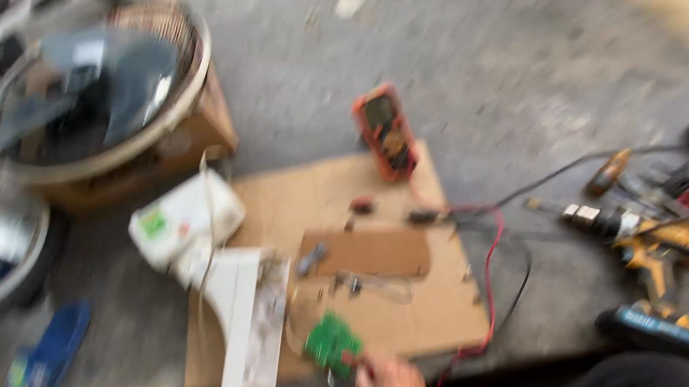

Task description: The person sits on the ground and uses a multimeter to test a green circuit board. They touch the probes to various points on the board while observing the digital display. A disassembled white fan housing and other tools are visible nearby.

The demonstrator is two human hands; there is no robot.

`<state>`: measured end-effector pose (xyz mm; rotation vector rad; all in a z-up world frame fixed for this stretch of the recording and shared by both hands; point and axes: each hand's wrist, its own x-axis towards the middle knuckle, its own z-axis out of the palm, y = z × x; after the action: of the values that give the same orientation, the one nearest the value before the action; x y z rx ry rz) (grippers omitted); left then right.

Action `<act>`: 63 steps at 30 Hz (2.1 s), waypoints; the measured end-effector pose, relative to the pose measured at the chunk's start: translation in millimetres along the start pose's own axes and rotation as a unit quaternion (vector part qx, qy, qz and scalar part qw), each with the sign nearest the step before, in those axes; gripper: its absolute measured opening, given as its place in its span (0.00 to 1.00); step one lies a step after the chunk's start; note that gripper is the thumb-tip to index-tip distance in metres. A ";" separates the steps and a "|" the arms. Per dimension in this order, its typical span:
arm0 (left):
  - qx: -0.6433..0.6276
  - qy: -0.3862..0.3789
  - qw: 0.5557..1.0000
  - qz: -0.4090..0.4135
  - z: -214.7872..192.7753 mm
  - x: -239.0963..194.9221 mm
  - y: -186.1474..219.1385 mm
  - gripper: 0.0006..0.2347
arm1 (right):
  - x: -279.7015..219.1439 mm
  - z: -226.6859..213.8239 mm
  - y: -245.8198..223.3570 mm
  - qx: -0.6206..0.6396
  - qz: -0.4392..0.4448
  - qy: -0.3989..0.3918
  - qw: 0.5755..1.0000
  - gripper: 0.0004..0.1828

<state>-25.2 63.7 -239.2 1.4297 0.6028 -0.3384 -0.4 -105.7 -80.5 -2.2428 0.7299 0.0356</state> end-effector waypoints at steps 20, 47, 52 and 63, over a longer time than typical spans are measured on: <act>-0.008 0.092 0.986 -0.142 67.0 -154.1 220.2 0.12 | -20.9 -55.9 -41.6 -0.022 0.010 -0.029 0.999 0.12; -0.043 0.080 0.989 -0.121 65.1 -141.7 210.5 0.13 | -33.2 -68.4 -53.8 0.076 -0.048 0.031 0.995 0.07; -0.035 0.071 0.989 -0.127 65.5 -146.9 219.7 0.13 | -35.7 -86.3 -61.1 0.146 0.000 0.062 0.987 0.11; -0.067 0.056 0.993 -0.085 66.2 -148.3 225.8 0.11 | -33.6 -83.3 -56.5 0.165 0.024 0.056 0.984 0.12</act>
<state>-6.1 8.0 32.7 1.2783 0.8259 -0.3465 -15.6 -114.9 24.1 -1.9219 0.7876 -0.1778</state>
